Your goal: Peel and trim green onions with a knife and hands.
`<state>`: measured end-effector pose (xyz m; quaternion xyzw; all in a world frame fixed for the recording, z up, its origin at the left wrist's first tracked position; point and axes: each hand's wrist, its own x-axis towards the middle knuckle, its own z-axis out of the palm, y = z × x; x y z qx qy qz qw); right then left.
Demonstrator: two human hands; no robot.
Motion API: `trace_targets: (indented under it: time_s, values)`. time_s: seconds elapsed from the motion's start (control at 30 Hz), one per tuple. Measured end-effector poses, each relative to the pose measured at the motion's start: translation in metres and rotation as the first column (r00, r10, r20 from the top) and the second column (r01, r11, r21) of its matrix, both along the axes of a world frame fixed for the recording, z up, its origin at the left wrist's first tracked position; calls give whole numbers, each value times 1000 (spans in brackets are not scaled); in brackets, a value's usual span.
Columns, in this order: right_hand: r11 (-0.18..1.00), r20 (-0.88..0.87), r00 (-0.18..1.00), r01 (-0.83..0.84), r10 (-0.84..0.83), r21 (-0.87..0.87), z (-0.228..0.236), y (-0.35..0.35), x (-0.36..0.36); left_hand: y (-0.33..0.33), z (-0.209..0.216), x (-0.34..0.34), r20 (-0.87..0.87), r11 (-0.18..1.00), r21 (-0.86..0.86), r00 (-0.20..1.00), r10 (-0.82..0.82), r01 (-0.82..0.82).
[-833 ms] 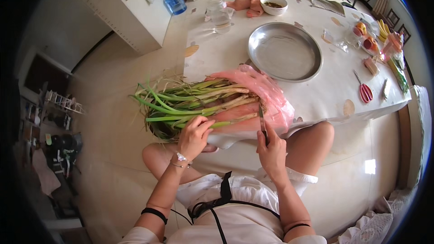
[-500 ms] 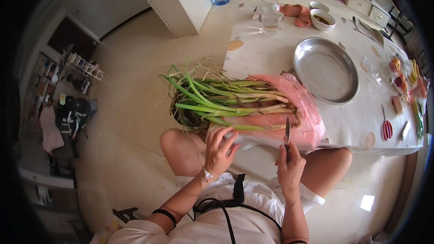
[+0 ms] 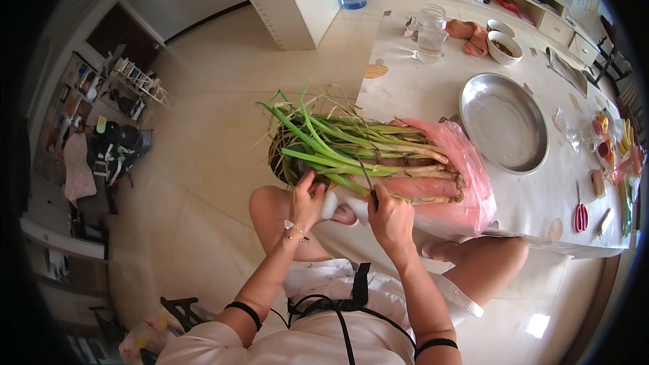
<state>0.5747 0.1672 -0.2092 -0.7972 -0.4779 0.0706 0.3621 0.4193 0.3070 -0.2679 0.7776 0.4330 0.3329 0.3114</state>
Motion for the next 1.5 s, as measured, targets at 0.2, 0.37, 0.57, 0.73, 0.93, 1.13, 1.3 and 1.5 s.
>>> trace_targets:
  time_s: [0.2, 0.37, 0.57, 0.73, 0.93, 1.13, 1.3, 1.5]
  values:
    - [1000, 134, 991, 1, 2, -20, 1, -7, 15, 18, 35, 20, 83, 957, 282, 995, 48, -70]
    - [999, 175, 984, 29, -23, -30, 9, -14, 35, 41, 44, 14, -66, 937, 341, 997, -49, 68]
    - [989, 151, 988, -3, 25, -145, 11, -47, 62, 70, 91, 10, 66, 954, 293, 995, -76, 53]
    - [993, 122, 992, -8, 23, -122, 12, -61, 72, 87, 87, 12, -3, 964, 261, 999, -44, 43]
    - [992, 121, 993, 11, 4, -127, 10, -64, 68, 31, 66, 6, 22, 900, 403, 981, -191, 166]
    - [994, 80, 997, -5, 13, -105, 14, -64, 63, 3, 22, -14, 65, 972, 107, 974, -219, 211]
    - [992, 120, 993, 35, -21, -119, 8, -66, 62, -2, 49, -35, -51, 959, -106, 962, -269, 263]
    - [992, 145, 987, 85, -72, -90, 1, -66, 64, -12, 65, -68, -100, 855, -370, 899, -427, 364]
